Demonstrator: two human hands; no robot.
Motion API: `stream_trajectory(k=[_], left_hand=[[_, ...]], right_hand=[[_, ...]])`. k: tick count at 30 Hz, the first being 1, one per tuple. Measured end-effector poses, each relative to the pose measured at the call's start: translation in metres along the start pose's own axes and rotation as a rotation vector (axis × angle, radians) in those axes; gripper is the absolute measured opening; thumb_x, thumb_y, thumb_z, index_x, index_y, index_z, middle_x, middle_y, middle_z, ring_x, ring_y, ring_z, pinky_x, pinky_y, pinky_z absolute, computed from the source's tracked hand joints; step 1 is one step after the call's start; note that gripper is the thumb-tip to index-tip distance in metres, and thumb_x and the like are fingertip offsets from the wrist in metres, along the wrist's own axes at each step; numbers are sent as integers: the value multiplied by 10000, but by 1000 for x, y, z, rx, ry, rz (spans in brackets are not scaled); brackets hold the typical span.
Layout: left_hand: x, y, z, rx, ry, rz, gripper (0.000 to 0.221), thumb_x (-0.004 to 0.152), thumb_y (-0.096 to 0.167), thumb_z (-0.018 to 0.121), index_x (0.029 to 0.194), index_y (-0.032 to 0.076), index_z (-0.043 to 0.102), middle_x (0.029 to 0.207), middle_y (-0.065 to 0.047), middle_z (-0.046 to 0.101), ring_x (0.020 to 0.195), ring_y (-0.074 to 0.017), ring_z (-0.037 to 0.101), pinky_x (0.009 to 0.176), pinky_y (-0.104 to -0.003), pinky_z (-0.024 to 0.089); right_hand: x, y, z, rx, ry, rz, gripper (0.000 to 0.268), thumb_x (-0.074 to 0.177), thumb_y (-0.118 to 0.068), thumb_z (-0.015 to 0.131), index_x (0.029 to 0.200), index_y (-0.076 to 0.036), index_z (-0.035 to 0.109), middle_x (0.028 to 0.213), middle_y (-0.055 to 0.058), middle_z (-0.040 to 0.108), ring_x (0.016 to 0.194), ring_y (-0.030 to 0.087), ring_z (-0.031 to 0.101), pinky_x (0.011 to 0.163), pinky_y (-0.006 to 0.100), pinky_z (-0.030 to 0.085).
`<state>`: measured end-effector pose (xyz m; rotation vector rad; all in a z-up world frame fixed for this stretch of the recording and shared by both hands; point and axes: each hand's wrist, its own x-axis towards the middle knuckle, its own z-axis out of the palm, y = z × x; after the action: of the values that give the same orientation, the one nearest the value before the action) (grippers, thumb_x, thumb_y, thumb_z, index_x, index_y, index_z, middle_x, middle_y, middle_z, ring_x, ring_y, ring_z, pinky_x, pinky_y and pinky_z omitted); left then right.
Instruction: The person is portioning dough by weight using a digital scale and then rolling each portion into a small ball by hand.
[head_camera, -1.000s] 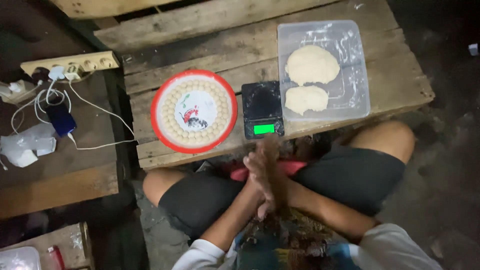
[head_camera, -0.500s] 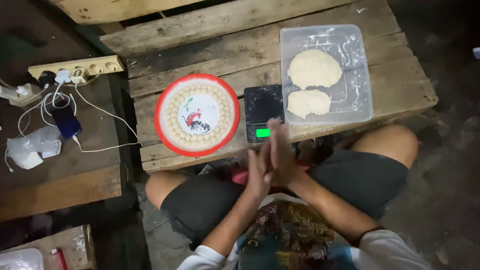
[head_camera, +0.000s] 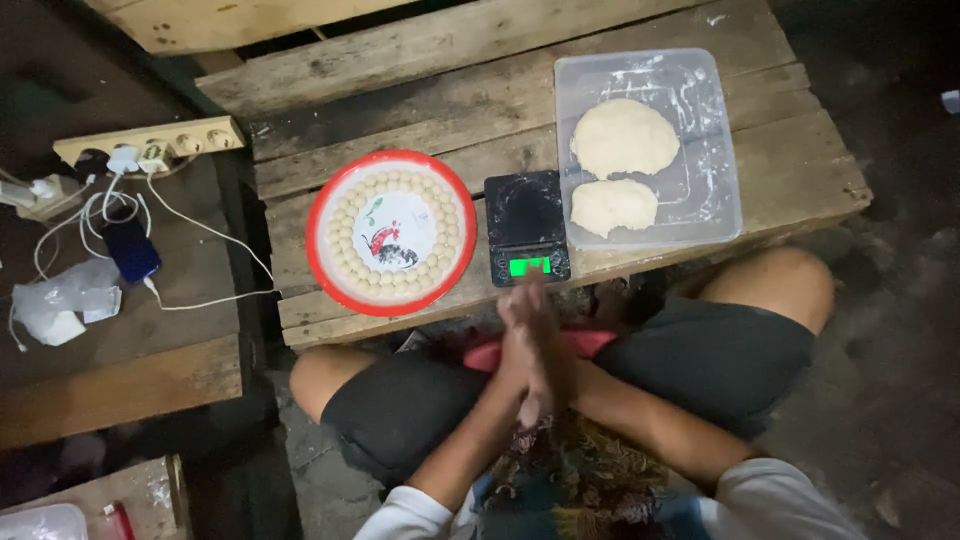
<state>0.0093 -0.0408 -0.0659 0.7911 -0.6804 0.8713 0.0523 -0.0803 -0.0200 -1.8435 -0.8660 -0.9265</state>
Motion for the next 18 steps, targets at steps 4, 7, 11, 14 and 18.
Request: stream_trajectory(k=[4,7,11,14,18], left_hand=[[33,36,-21,310,-225,-1113,661,1090,452,66,1632,75,85,1718,-162,81,1577,-347,114,1181,-537,160],[47,24,-28,131,34,-1201,697,1087,519,105,1661,130,31,1702,-168,145,1545,-333,176,1146,-592,233],[22,19,-31,27,168,-1282,601,1127,385,265,1643,94,162,1667,-167,273,1517,-295,290,1208,-506,256],[-6,25,-28,-45,309,-1520,574,1121,358,370,1606,65,285,1641,-174,323,1490,-358,341,1179,-543,292],[3,1,-44,-165,801,-1803,410,1048,328,521,1427,190,592,1323,-76,652,1129,-260,607,1000,-504,412]], right_hand=[[1,-6,-5,-41,-90,185,607,1048,-174,345,1612,18,231,1514,211,366,1345,377,326,1162,477,251],[-71,18,19,-86,-246,399,432,1139,-272,267,1396,49,397,1310,123,358,1181,275,303,1037,360,264],[-80,33,9,-164,-332,317,368,1072,-246,381,1259,44,509,1183,160,435,1046,312,390,915,448,343],[-58,34,-12,-277,-422,230,527,985,-327,475,1353,50,488,1560,334,383,1424,566,314,1154,645,189],[-49,31,-8,-136,-362,287,1038,938,-826,212,1647,-68,195,1709,217,181,1547,524,125,1203,687,71]])
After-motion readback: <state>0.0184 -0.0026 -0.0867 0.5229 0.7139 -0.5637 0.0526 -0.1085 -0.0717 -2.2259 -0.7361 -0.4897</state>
